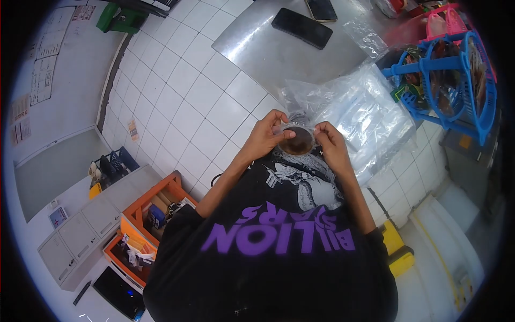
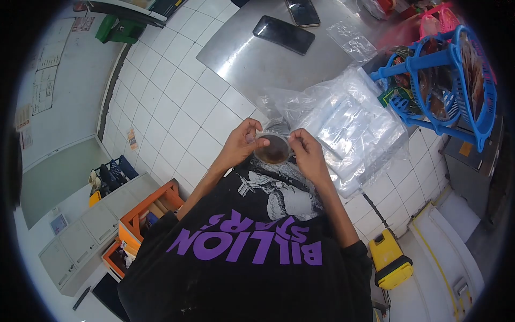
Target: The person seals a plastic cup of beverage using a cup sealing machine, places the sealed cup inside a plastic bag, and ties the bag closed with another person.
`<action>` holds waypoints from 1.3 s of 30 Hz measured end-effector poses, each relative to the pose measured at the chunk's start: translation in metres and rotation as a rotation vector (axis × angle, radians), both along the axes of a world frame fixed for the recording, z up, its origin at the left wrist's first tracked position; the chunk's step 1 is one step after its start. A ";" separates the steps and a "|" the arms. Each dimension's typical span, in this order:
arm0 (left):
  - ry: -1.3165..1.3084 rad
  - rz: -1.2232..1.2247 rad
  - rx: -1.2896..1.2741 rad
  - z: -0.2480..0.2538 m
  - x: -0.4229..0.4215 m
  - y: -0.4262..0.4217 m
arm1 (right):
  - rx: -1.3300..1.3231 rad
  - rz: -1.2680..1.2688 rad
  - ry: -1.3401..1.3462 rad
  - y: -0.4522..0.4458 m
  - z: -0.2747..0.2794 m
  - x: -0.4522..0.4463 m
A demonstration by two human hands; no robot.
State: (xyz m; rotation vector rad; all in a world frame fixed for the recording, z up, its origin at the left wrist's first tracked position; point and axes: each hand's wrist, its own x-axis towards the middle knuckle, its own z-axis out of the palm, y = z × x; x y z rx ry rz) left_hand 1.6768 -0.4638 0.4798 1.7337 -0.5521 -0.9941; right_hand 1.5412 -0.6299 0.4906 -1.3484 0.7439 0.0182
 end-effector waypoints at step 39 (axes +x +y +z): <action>-0.677 -0.290 0.182 0.036 0.015 -0.022 | -0.997 0.358 0.398 -0.003 0.030 0.019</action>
